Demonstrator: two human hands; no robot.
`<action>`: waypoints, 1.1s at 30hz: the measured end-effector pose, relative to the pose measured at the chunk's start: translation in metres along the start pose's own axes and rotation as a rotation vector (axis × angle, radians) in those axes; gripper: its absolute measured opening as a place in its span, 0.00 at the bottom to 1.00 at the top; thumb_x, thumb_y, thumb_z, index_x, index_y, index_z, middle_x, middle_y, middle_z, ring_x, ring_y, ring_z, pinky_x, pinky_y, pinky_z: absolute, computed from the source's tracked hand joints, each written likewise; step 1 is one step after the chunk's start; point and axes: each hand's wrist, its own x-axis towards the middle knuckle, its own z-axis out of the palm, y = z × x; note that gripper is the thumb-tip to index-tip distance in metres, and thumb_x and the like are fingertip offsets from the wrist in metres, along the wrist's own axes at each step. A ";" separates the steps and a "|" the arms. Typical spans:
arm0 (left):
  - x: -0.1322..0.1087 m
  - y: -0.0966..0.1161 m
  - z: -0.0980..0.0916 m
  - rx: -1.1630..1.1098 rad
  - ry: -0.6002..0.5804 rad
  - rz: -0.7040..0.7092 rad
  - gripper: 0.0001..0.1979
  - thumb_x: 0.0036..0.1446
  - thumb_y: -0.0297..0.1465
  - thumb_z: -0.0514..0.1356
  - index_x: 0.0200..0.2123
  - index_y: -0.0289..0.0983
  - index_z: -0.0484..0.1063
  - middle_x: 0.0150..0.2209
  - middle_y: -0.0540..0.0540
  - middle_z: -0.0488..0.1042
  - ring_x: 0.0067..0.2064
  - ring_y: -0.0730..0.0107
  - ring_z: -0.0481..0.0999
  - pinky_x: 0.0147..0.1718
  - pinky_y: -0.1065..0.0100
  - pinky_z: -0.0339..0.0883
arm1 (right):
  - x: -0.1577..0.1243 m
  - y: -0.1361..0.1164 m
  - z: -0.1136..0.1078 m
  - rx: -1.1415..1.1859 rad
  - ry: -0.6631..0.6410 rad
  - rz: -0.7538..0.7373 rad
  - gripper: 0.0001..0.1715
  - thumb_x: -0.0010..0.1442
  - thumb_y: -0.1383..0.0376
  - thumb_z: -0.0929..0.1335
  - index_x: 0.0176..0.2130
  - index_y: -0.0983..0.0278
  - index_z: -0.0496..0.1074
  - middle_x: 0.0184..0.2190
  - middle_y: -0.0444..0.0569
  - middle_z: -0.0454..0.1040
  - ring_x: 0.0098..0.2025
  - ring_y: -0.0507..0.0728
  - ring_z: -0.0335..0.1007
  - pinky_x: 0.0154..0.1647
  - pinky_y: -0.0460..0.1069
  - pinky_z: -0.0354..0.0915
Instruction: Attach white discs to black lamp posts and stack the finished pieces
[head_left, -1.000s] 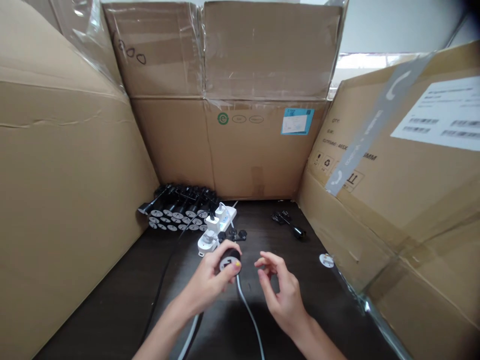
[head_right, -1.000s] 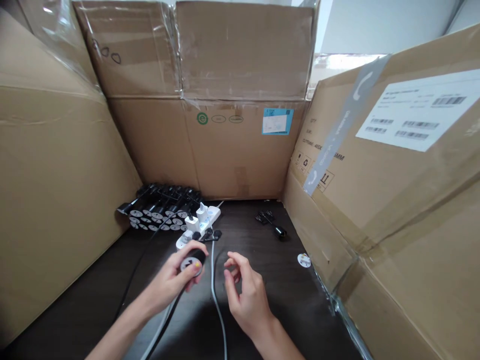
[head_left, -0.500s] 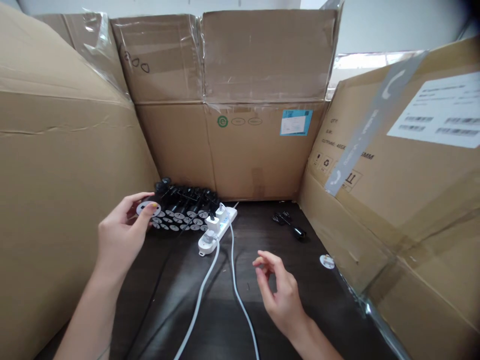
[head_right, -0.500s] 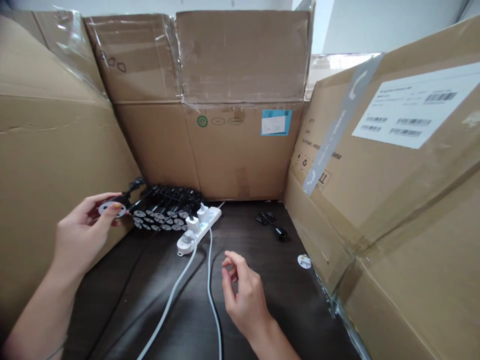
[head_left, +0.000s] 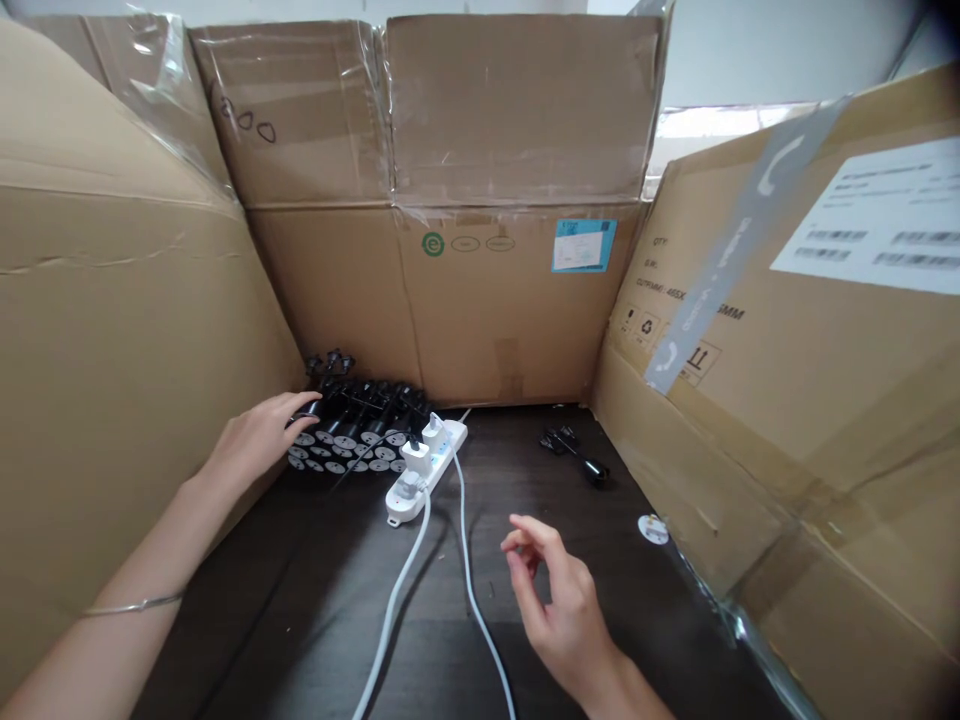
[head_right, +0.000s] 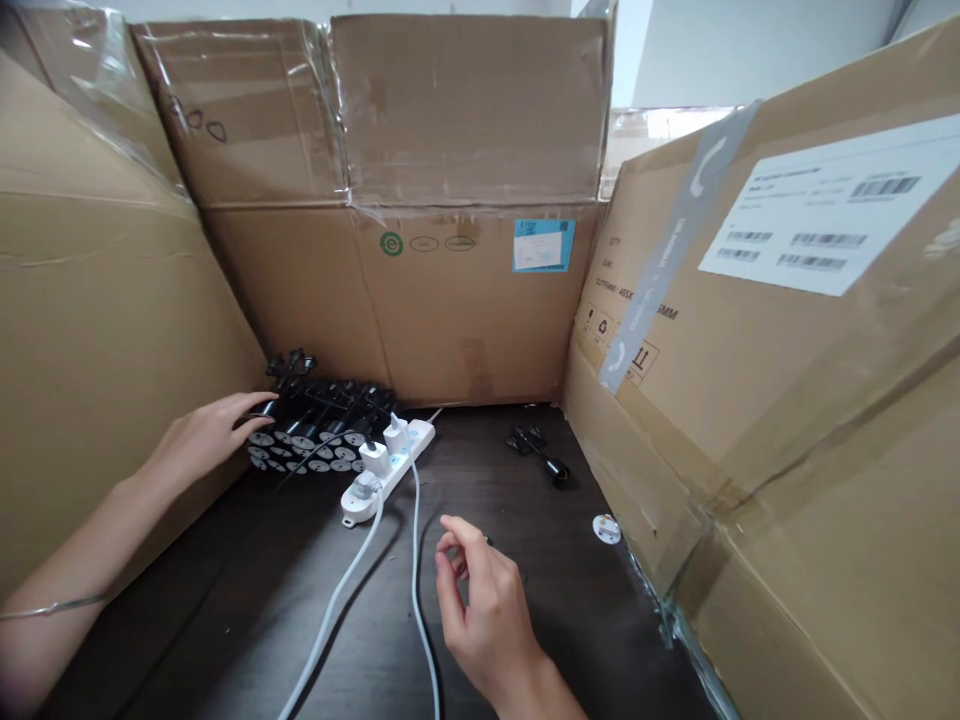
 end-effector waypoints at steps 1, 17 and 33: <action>-0.001 -0.002 0.003 0.001 -0.014 -0.002 0.18 0.59 0.38 0.50 0.50 0.39 0.66 0.49 0.46 0.71 0.46 0.60 0.70 0.38 0.68 0.62 | 0.000 0.000 0.001 -0.001 -0.006 -0.002 0.19 0.60 0.72 0.60 0.51 0.62 0.58 0.34 0.49 0.72 0.29 0.52 0.70 0.32 0.47 0.67; -0.015 -0.011 0.042 -0.112 0.010 -0.058 0.27 0.58 0.34 0.49 0.60 0.33 0.53 0.60 0.39 0.57 0.59 0.52 0.59 0.54 0.55 0.54 | 0.009 0.019 0.001 -0.252 0.020 0.156 0.13 0.59 0.71 0.59 0.44 0.65 0.65 0.37 0.53 0.71 0.40 0.58 0.69 0.41 0.53 0.67; -0.083 0.170 0.002 -0.673 0.275 0.363 0.25 0.56 0.25 0.53 0.57 0.42 0.56 0.55 0.45 0.64 0.58 0.61 0.60 0.57 0.57 0.54 | 0.050 0.103 -0.027 -0.797 0.237 0.525 0.16 0.53 0.75 0.62 0.44 0.73 0.65 0.39 0.64 0.70 0.44 0.68 0.65 0.45 0.61 0.57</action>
